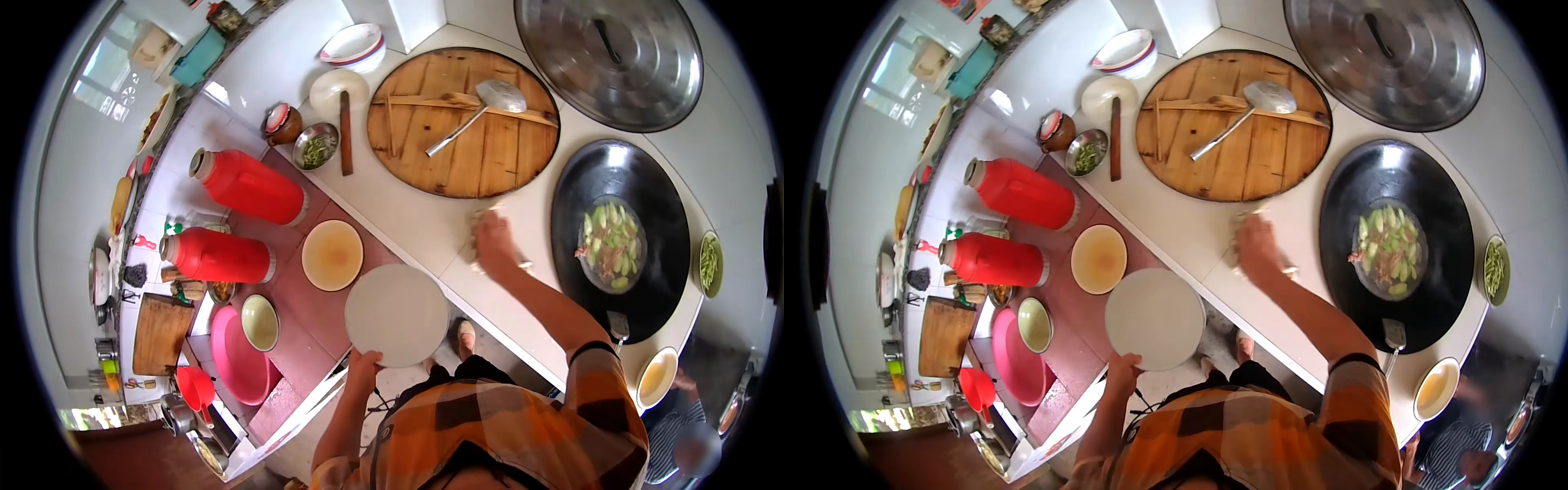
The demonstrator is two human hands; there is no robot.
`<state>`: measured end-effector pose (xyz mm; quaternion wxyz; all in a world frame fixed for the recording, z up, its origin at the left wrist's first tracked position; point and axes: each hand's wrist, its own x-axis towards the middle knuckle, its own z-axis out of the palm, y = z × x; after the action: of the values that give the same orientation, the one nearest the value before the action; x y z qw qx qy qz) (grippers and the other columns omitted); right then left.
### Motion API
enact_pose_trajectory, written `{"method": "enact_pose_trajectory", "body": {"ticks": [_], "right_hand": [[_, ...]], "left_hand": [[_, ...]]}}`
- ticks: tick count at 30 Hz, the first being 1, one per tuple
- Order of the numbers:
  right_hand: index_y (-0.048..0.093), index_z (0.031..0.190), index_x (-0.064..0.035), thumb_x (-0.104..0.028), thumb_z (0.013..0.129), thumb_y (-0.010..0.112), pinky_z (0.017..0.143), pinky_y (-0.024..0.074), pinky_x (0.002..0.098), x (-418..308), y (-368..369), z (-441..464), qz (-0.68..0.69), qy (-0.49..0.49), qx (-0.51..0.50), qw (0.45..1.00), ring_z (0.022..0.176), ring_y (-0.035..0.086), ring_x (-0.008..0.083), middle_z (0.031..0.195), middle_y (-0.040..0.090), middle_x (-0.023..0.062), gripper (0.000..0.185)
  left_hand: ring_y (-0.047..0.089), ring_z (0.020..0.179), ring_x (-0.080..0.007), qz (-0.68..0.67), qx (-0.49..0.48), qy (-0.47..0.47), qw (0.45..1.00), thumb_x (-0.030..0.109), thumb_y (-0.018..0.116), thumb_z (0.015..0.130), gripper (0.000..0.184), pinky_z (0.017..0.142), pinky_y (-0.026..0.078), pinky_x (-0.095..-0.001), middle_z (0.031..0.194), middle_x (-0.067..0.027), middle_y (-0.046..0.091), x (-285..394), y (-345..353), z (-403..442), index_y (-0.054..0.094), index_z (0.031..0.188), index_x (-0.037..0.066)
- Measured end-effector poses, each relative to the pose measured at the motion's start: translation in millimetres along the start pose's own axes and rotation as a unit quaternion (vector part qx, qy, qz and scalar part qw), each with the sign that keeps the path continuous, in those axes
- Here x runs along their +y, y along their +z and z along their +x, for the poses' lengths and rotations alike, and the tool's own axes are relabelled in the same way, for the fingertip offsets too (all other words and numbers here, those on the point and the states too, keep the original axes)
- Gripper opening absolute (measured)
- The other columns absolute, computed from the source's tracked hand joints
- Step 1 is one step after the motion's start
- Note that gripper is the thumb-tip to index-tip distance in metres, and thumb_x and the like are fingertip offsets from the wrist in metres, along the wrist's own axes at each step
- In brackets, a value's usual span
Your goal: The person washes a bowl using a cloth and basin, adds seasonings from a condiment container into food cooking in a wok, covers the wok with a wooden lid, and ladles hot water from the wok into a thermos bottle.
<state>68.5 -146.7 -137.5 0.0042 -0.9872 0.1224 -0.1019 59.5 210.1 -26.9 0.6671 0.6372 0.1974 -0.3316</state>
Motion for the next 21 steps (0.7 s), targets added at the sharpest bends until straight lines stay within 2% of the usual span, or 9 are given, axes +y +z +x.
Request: {"method": "enact_pose_trajectory", "body": {"ticks": [1, 2, 4, 7, 9, 12, 15, 17, 21], "right_hand": [[0.047, 0.110, 0.0083, -0.010, 0.079, 0.048, 0.105, 0.0237, 0.0499, -20.5, -31.7, 31.3, 0.228, 0.010, -0.148, 0.962, 0.121, 0.036, 0.0388, 0.126, 0.040, 0.0266, 0.036], [0.052, 0.104, 0.0058, -0.010, 0.076, 0.051, 0.102, 0.0273, 0.0491, -41.6, -0.7, 37.6, 0.263, -0.078, 0.004, 0.962, 0.117, 0.039, 0.0388, 0.120, 0.044, 0.0253, 0.032], [0.054, 0.101, 0.0026, -0.012, 0.070, 0.057, 0.094, 0.0328, 0.0481, -78.1, -1.5, 76.8, 0.247, -0.140, 0.115, 0.952, 0.110, 0.044, 0.0350, 0.110, 0.049, 0.0203, 0.035], [0.059, 0.091, -0.0068, -0.013, 0.070, 0.058, 0.083, 0.0403, 0.0423, -111.2, 38.4, 147.8, 0.337, -0.162, 0.131, 0.918, 0.094, 0.052, 0.0314, 0.093, 0.054, 0.0134, 0.021], [0.058, 0.094, -0.0090, -0.016, 0.076, 0.056, 0.081, 0.0434, 0.0386, -129.5, 30.7, 174.6, 0.358, -0.064, 0.107, 0.925, 0.093, 0.054, 0.0299, 0.091, 0.056, 0.0123, 0.019], [0.056, 0.108, -0.0114, -0.018, 0.079, 0.055, 0.093, 0.0354, 0.0468, -143.2, 20.7, 208.2, 0.314, -0.088, 0.152, 0.933, 0.113, 0.045, 0.0284, 0.114, 0.052, 0.0098, 0.030], [0.052, 0.117, -0.0146, -0.029, 0.083, 0.054, 0.100, 0.0257, 0.0502, -141.4, 28.4, 186.4, 0.201, -0.141, 0.055, 0.968, 0.121, 0.039, 0.0268, 0.125, 0.046, 0.0101, 0.038], [0.049, 0.121, -0.0163, -0.035, 0.084, 0.053, 0.103, 0.0204, 0.0510, -135.0, 22.7, 163.2, 0.180, -0.105, 0.034, 0.977, 0.124, 0.036, 0.0270, 0.128, 0.044, 0.0108, 0.042], [0.044, 0.128, -0.0177, -0.044, 0.082, 0.054, 0.105, 0.0089, 0.0581, -102.0, -3.3, 48.3, 0.181, 0.044, -0.011, 0.983, 0.132, 0.026, 0.0286, 0.136, 0.037, 0.0114, 0.054]], "left_hand": [[0.059, 0.092, -0.0270, -0.015, 0.009, -0.004, 1.000, -0.002, 0.046, 0.069, 0.051, 0.076, 0.052, -0.0394, 0.108, -0.0152, 0.053, -4.3, -5.6, -6.1, 0.040, 0.120, -0.002], [0.059, 0.093, -0.0271, -0.029, 0.018, -0.007, 0.999, -0.002, 0.046, 0.070, 0.051, 0.075, 0.053, -0.0393, 0.108, -0.0153, 0.053, -8.3, -10.1, -12.0, 0.040, 0.120, -0.002], [0.059, 0.094, -0.0275, -0.041, 0.034, -0.008, 0.999, -0.003, 0.045, 0.070, 0.051, 0.074, 0.053, -0.0390, 0.108, -0.0154, 0.053, -12.2, -14.5, -23.0, 0.039, 0.121, -0.001], [0.058, 0.095, -0.0279, -0.068, 0.022, 0.001, 0.997, -0.002, 0.045, 0.069, 0.052, 0.074, 0.053, -0.0388, 0.107, -0.0143, 0.054, -16.1, -18.9, -29.3, 0.041, 0.121, -0.001], [0.058, 0.096, -0.0281, -0.070, 0.026, 0.002, 0.997, -0.001, 0.044, 0.067, 0.054, 0.075, 0.052, -0.0394, 0.106, -0.0139, 0.054, -11.4, -17.6, -39.5, 0.041, 0.121, -0.001], [0.055, 0.097, -0.0268, -0.069, 0.030, 0.007, 0.997, 0.001, 0.045, 0.063, 0.057, 0.075, 0.050, -0.0393, 0.108, -0.0128, 0.052, -6.6, -19.8, -45.3, 0.041, 0.120, 0.000], [0.055, 0.095, -0.0265, 0.031, 0.004, 0.059, 0.998, 0.001, 0.046, 0.063, 0.056, 0.075, 0.050, -0.0389, 0.108, -0.0123, 0.052, -17.8, -32.7, -42.5, 0.042, 0.119, 0.000], [0.056, 0.094, -0.0271, -0.095, 0.037, 0.022, 0.995, 0.000, 0.046, 0.064, 0.055, 0.075, 0.050, -0.0388, 0.107, -0.0126, 0.052, -3.4, -14.8, -47.8, 0.042, 0.119, -0.001], [0.058, 0.093, -0.0267, -0.081, -0.024, 0.022, 0.996, -0.002, 0.047, 0.066, 0.054, 0.075, 0.051, -0.0384, 0.105, -0.0126, 0.054, 0.0, -14.2, -40.4, 0.042, 0.120, -0.001]]}}
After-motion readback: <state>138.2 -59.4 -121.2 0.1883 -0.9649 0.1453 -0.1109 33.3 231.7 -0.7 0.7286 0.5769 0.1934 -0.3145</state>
